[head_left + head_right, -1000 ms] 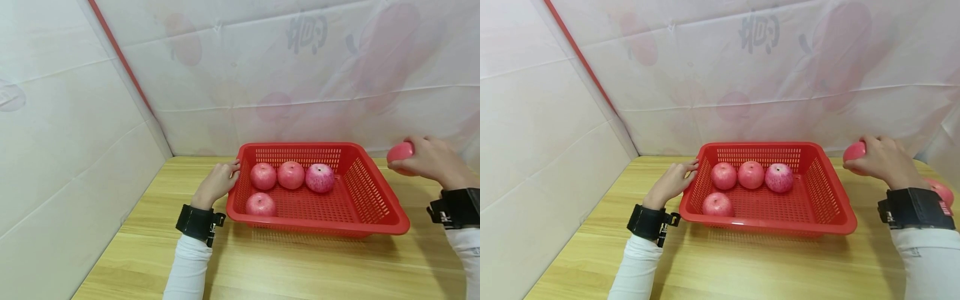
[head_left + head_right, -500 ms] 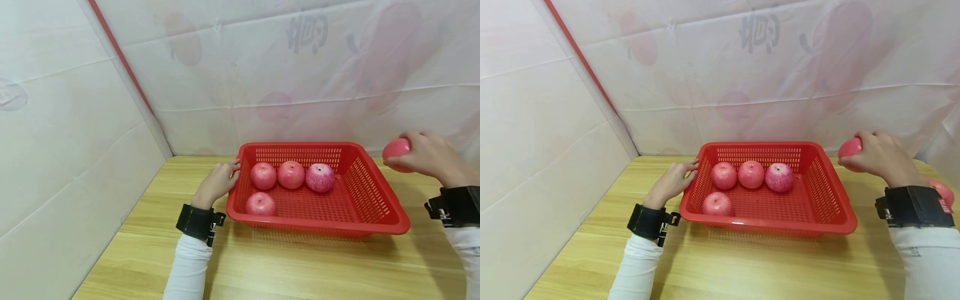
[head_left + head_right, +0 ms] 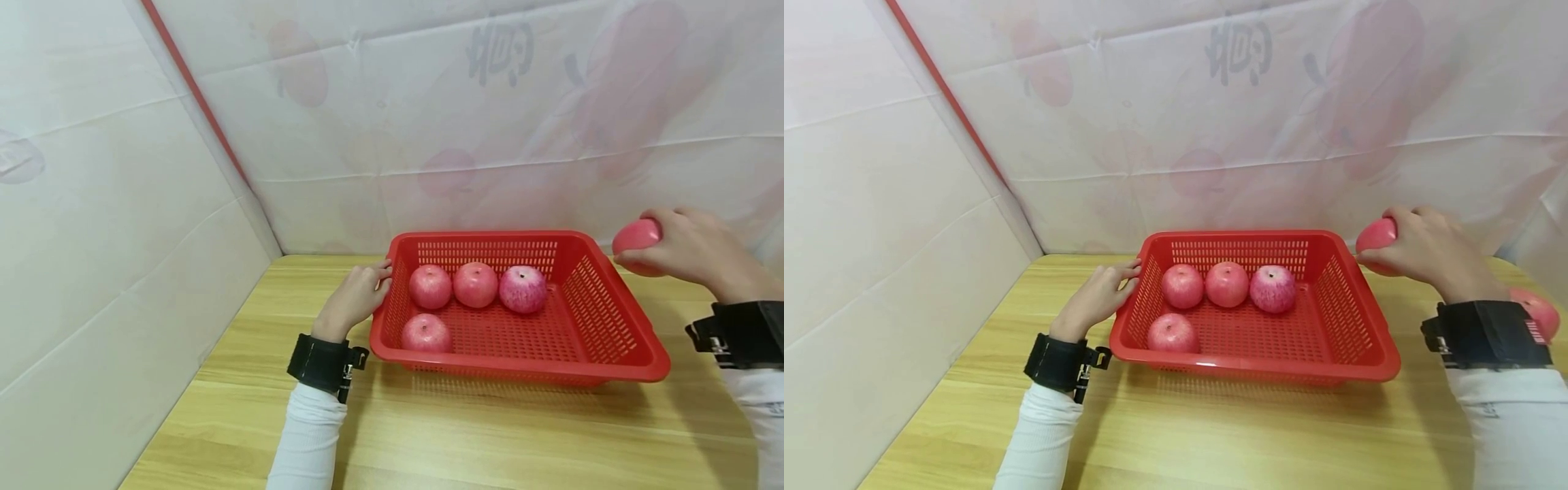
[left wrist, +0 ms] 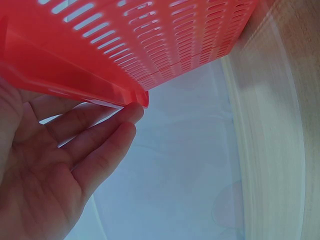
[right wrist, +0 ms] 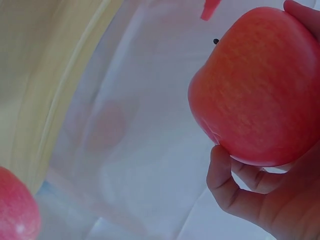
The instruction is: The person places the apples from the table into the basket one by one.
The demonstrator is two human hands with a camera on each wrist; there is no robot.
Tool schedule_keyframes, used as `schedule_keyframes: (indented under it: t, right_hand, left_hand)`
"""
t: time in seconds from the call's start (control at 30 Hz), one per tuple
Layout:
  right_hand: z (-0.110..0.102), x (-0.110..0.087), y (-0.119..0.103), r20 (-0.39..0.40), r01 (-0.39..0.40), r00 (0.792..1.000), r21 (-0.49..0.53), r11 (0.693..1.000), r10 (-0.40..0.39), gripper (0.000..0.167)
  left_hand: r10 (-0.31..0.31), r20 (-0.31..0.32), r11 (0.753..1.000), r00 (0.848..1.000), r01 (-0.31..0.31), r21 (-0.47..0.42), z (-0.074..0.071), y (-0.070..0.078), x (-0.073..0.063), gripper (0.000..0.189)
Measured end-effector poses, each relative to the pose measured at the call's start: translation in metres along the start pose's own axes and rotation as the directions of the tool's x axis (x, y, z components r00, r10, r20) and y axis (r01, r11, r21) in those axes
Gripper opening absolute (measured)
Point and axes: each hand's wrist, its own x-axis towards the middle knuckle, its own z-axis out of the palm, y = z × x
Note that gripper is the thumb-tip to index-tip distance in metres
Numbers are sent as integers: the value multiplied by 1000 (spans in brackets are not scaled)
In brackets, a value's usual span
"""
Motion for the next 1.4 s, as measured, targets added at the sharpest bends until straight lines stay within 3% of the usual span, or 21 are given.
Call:
schedule_keyframes:
  t: [0.77, 1.17, 1.4]
  right_hand:
    - [-13, 2, -38, 51, 15, 999, 28, 1000, -16, 66]
    - [-20, 3, -59, 69, 105, 992, 38, 994, -108, 62]
    - [-17, 3, -68, 95, 129, 987, 41, 991, -132, 61]
  left_hand:
    - [-1, 4, 1000, 1000, 1, -11, -2, 2, 0, 31]
    - [7, -2, 1000, 1000, -7, 24, -2, 0, 1, 31]
    - [-13, 6, 1000, 1000, 13, -3, -1, 1, -1, 30]
